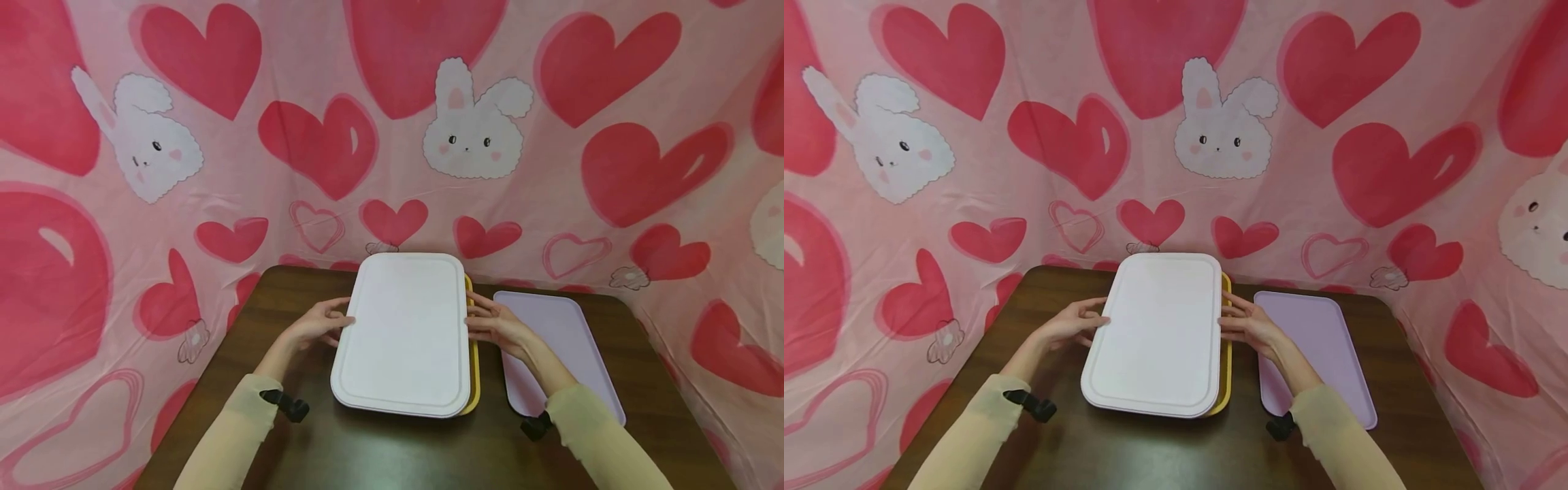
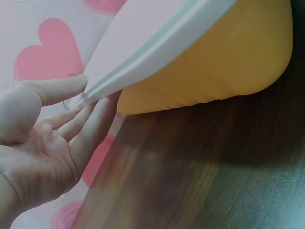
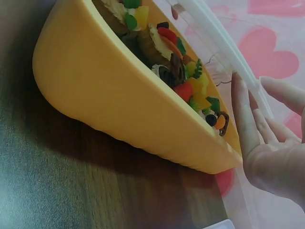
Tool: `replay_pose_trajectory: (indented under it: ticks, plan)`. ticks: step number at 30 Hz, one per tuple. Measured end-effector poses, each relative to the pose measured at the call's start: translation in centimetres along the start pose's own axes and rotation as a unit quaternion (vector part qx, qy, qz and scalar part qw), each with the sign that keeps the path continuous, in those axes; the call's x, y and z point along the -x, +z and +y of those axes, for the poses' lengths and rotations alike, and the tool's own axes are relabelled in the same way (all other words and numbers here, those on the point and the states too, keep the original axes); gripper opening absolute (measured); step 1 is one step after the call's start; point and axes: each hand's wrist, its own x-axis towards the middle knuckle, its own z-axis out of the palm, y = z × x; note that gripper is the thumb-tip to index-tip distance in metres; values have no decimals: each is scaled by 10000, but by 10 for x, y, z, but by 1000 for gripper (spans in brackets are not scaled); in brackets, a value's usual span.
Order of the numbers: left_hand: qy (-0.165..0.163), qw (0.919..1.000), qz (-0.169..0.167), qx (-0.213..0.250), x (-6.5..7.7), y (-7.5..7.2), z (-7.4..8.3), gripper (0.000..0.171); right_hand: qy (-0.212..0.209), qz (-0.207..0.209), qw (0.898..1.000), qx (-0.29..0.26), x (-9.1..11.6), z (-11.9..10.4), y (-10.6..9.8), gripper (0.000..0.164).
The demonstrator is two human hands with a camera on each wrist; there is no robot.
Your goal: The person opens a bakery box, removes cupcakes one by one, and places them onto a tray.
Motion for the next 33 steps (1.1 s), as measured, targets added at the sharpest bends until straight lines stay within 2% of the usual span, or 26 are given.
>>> replay_pose_trajectory:
  ticks: [12,18,25,33]
  plan:
    - [125,9998,161,19,6,-10,3,77,62,27,9995,308,-9,-4,15,90]
    - [144,9997,195,39,12,-18,3,78,129,147,9994,301,-18,-2,23,88]
    - [26,9996,271,99,20,-31,-3,78,180,145,9995,232,-31,-1,38,85]
    - [-59,9993,368,-102,30,-49,-12,80,145,66,9995,289,-45,1,57,84]
